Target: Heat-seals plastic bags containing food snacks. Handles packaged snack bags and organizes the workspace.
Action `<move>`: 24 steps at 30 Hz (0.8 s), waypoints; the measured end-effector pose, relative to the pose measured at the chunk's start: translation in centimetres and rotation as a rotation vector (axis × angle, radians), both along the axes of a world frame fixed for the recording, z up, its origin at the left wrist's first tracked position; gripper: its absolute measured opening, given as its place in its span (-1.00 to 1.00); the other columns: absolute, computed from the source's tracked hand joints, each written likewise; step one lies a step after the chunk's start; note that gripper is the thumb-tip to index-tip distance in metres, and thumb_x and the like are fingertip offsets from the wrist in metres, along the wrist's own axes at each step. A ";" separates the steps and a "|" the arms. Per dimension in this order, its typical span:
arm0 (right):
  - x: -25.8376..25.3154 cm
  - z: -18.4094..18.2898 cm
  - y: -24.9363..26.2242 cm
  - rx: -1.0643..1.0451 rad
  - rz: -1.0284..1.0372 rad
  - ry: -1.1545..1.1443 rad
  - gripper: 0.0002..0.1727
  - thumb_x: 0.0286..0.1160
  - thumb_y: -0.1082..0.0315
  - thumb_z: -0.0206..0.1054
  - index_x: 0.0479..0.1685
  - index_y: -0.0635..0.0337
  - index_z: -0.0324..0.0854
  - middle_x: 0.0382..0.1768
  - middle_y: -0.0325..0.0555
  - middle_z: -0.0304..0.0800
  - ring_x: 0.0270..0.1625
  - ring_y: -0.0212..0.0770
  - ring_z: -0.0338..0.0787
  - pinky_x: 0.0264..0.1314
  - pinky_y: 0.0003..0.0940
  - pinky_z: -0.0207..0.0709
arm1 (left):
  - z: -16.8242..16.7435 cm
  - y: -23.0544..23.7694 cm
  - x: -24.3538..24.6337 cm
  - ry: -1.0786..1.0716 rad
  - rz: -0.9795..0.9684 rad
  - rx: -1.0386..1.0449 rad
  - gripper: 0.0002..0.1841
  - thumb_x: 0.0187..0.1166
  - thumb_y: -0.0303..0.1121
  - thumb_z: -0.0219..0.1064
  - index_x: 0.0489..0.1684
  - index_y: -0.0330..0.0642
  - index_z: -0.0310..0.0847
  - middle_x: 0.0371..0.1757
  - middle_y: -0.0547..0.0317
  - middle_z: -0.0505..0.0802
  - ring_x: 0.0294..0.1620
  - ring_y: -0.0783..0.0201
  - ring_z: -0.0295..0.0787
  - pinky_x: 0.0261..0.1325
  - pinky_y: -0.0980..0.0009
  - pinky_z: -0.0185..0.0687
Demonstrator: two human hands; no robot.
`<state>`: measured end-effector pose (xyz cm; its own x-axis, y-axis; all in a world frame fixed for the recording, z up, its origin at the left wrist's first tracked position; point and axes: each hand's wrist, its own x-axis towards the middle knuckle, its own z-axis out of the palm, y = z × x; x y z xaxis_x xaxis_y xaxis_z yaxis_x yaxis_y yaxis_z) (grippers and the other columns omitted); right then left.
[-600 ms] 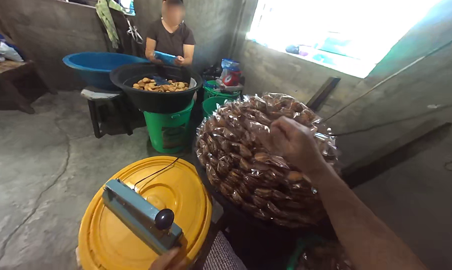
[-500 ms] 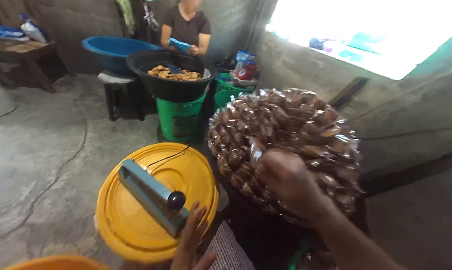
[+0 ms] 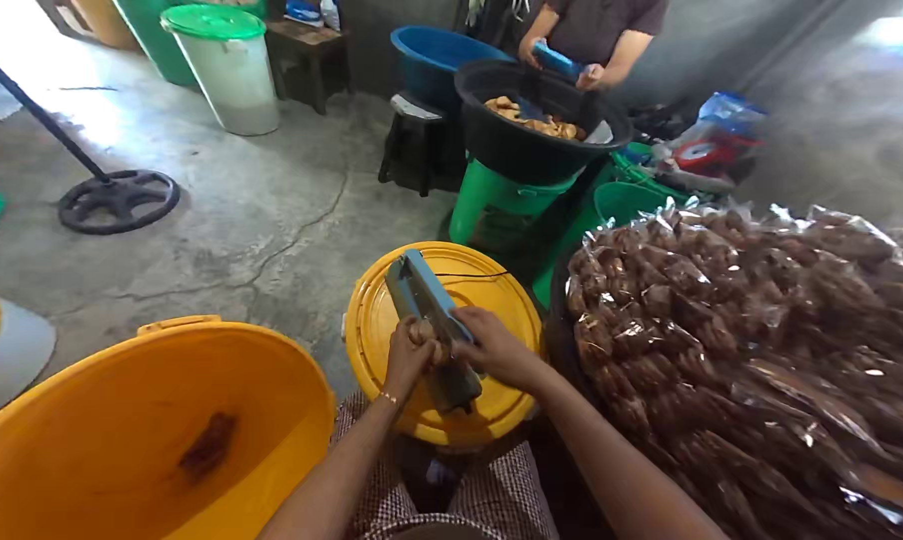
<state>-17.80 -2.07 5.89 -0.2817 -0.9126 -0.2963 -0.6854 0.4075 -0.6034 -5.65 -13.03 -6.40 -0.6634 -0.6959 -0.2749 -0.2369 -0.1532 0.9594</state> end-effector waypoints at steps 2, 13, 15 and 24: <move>1.5 -1.1 -1.4 0.247 0.105 0.214 -0.05 0.53 0.35 0.43 0.91 0.18 -0.06 0.90 0.21 -0.20 0.80 0.35 0.17 0.63 0.30 0.28 | 0.6 -1.7 -0.7 -0.062 -0.021 -0.041 -0.25 0.54 -0.38 0.40 0.75 -0.29 0.14 0.52 -0.45 0.50 0.48 -0.24 0.53 0.46 -0.06 0.51; 3.2 -7.4 0.4 -0.072 -0.144 0.430 -0.25 0.56 0.17 0.29 0.77 0.25 0.29 0.70 0.21 0.39 0.15 0.18 0.87 0.05 0.04 0.73 | -0.5 -2.9 0.6 0.064 0.379 0.488 -0.49 0.87 -0.31 -0.02 0.75 -0.26 0.06 0.35 -0.25 0.54 0.09 0.06 0.65 0.09 0.20 0.64; 3.1 -7.6 0.5 -0.116 -0.143 0.457 -0.27 0.53 0.20 0.31 0.73 0.28 0.33 0.66 0.24 0.44 0.10 0.17 0.89 -0.01 0.02 0.74 | -0.5 -3.0 0.5 0.133 0.445 0.487 -0.61 0.84 -0.41 0.00 0.56 -0.35 0.26 0.03 -0.05 0.61 -0.23 0.26 0.65 -0.17 0.38 0.64; 2.7 -7.8 0.7 -0.142 -0.191 0.340 -0.31 0.56 0.17 0.30 0.73 0.14 0.38 0.65 0.21 0.46 0.38 0.14 0.77 0.27 0.06 0.68 | 0.6 -1.5 -1.9 -0.169 -0.078 0.117 -0.51 0.87 -0.07 -0.01 0.41 -0.32 0.50 0.01 -0.12 0.76 -0.12 0.15 0.68 -0.01 0.15 0.63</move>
